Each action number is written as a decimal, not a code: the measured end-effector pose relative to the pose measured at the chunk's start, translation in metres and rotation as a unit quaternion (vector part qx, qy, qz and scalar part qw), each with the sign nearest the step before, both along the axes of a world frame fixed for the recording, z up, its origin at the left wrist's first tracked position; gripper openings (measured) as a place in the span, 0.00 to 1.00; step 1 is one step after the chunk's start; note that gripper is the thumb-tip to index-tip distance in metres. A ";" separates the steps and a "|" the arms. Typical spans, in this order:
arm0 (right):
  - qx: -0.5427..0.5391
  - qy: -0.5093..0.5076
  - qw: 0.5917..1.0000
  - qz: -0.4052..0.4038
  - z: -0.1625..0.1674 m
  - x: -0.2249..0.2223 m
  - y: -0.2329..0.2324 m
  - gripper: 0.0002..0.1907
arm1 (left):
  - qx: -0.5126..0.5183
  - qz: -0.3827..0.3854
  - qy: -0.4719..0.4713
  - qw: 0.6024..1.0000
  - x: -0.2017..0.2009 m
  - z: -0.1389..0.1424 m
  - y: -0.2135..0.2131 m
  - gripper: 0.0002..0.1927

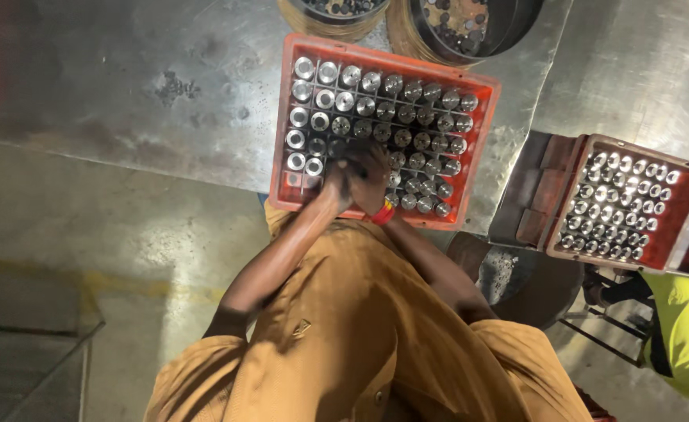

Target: The person repeatedly picks up small metal caps from a red crate and places them into two metal bins on the table. The person also wipes the crate with a cloth and moves the crate to a different position on the table.

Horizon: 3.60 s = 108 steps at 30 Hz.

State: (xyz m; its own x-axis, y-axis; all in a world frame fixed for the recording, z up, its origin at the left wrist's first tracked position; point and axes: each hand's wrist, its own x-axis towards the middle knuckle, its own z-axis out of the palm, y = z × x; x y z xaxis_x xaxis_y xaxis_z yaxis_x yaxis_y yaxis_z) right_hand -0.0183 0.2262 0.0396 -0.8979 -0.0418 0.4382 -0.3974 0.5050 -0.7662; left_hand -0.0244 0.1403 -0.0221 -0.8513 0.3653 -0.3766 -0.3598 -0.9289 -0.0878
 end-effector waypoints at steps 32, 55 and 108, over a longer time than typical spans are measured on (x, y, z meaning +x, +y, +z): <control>-0.006 -0.101 0.995 0.004 -0.019 -0.089 0.021 0.07 | -0.183 -0.039 -0.151 0.971 -0.014 0.025 -0.083 0.20; -0.148 -0.245 0.947 0.145 -0.025 -0.044 0.006 0.11 | -0.384 -0.174 0.039 0.906 -0.015 0.023 -0.077 0.17; -0.287 -0.410 0.860 0.099 -0.023 0.026 0.052 0.15 | -0.335 -0.261 0.127 0.896 0.030 0.024 -0.065 0.14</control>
State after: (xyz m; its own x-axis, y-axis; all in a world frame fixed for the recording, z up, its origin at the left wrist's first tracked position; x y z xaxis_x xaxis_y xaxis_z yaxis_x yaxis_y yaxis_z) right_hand 0.0078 0.2782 0.0166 -0.9148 -0.2181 -0.3401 0.3612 -0.0647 -0.9302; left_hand 0.0057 0.0749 0.0022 -0.7195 0.5027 -0.4791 -0.6902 -0.4411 0.5736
